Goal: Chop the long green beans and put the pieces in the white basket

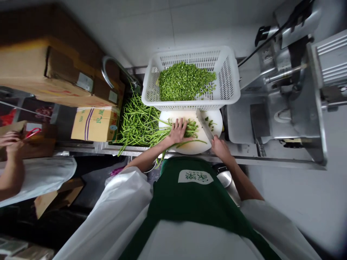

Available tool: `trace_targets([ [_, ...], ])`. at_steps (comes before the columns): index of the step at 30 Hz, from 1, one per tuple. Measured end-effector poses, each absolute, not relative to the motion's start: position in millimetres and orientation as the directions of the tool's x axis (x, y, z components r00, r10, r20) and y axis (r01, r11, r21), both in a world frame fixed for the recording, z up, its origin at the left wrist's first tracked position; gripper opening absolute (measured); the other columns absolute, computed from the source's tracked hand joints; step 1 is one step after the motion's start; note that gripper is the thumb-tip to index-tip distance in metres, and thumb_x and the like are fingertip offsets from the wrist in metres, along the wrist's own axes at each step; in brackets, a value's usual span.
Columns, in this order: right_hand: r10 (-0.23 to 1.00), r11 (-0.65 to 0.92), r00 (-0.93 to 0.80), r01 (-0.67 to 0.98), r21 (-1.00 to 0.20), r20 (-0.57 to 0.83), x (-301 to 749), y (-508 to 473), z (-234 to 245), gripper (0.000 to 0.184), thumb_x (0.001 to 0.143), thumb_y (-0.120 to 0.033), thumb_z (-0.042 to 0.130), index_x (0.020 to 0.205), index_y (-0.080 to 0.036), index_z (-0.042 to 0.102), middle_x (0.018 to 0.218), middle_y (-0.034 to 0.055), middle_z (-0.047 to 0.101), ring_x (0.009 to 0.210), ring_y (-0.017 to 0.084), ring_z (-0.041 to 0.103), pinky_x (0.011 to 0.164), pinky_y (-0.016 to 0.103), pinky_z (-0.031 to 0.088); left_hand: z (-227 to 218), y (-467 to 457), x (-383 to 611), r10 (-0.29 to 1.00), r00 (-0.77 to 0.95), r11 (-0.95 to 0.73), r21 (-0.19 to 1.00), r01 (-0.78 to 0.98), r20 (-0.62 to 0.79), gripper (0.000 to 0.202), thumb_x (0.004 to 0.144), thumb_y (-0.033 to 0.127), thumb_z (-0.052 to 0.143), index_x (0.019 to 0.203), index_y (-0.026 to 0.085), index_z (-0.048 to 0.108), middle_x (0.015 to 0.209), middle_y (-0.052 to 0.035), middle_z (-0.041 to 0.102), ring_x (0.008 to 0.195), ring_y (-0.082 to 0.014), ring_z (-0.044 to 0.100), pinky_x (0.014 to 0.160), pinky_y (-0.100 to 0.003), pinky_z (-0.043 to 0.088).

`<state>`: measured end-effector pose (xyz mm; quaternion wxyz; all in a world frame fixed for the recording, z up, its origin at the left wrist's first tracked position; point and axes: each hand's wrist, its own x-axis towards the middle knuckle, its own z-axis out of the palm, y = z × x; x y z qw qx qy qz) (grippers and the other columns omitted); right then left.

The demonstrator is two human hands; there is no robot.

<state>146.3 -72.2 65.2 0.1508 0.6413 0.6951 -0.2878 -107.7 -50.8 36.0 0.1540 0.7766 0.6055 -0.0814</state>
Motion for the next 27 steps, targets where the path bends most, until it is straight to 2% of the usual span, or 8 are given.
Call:
trace_targets([
  [2, 0.799, 0.004, -0.121, 0.981, -0.196, -0.589, 145, -72, 66, 0.031, 0.105, -0.029, 0.032, 0.125, -0.014, 0.051, 0.106, 0.0181, 0.071, 0.103, 0.031, 0.068, 0.084, 0.035, 0.044, 25, -65, -107, 0.919, 0.216, -0.206, 0.065, 0.976, -0.331, 0.129, 0.069, 0.08, 0.072, 0.165, 0.015, 0.016, 0.168, -0.0244, 0.012, 0.152, -0.0531, 0.009, 0.119, -0.067, 0.014],
  [4, 0.8, 0.0, -0.116, 0.981, -0.192, -0.589, 146, -71, 67, 0.032, 0.105, -0.029, 0.032, 0.126, -0.014, 0.051, 0.108, 0.018, 0.072, 0.103, 0.03, 0.068, 0.084, 0.034, 0.044, 19, -72, -104, 0.928, 0.196, -0.195, 0.033, 0.98, -0.317, 0.131, 0.068, 0.076, 0.076, 0.166, 0.018, 0.011, 0.168, -0.0245, 0.013, 0.15, -0.0541, 0.014, 0.118, -0.069, 0.012],
  [7, 0.801, 0.015, -0.129, 0.981, -0.196, -0.585, 149, -71, 67, 0.031, 0.105, -0.03, 0.032, 0.125, -0.015, 0.052, 0.108, 0.0172, 0.072, 0.104, 0.03, 0.068, 0.082, 0.033, 0.043, 16, -71, -102, 0.948, 0.165, -0.157, 0.051, 0.986, -0.273, 0.109, 0.084, 0.064, 0.067, 0.166, 0.017, 0.011, 0.163, -0.0241, 0.029, 0.142, -0.0495, 0.033, 0.117, -0.066, 0.018],
  [10, 0.8, 0.021, -0.126, 0.983, -0.183, -0.587, 150, -77, 67, 0.033, 0.106, -0.031, 0.031, 0.125, -0.015, 0.052, 0.106, 0.0168, 0.072, 0.104, 0.03, 0.068, 0.082, 0.033, 0.043, 14, -68, -103, 0.958, 0.159, -0.146, 0.072, 0.987, -0.239, 0.091, 0.093, 0.052, 0.056, 0.165, 0.013, 0.015, 0.154, -0.0225, 0.041, 0.134, -0.045, 0.042, 0.116, -0.061, 0.023],
  [15, 0.797, 0.036, -0.112, 0.99, -0.139, -0.593, 141, -91, 72, 0.034, 0.106, -0.028, 0.028, 0.126, -0.013, 0.052, 0.105, 0.0181, 0.072, 0.101, 0.03, 0.069, 0.083, 0.034, 0.045, 10, -71, -103, 0.96, 0.161, -0.143, 0.09, 0.986, -0.23, 0.084, 0.096, 0.045, 0.051, 0.164, 0.01, 0.019, 0.147, -0.0229, 0.047, 0.13, -0.0432, 0.043, 0.117, -0.058, 0.023],
  [22, 0.796, 0.057, -0.113, 0.992, -0.112, -0.595, 141, -107, 89, 0.037, 0.106, -0.028, 0.026, 0.129, -0.011, 0.049, 0.098, 0.0179, 0.072, 0.095, 0.03, 0.07, 0.084, 0.036, 0.046, 3, -74, -103, 0.955, 0.192, -0.181, 0.07, 0.981, -0.228, 0.071, 0.097, 0.042, 0.048, 0.158, 0.007, 0.033, 0.145, -0.0247, 0.047, 0.131, -0.0444, 0.041, 0.114, -0.062, 0.022],
  [27, 0.757, 0.094, -0.149, 0.988, -0.12, -0.636, 130, -100, 82, 0.035, 0.105, -0.026, 0.03, 0.13, -0.01, 0.05, 0.1, 0.0171, 0.071, 0.099, 0.03, 0.07, 0.086, 0.036, 0.046, 0, -72, -105, 0.947, 0.235, -0.229, 0.055, 0.972, -0.219, 0.067, 0.098, 0.04, 0.049, 0.156, 0.009, 0.037, 0.142, -0.0231, 0.049, 0.13, -0.0439, 0.042, 0.113, -0.063, 0.025],
])
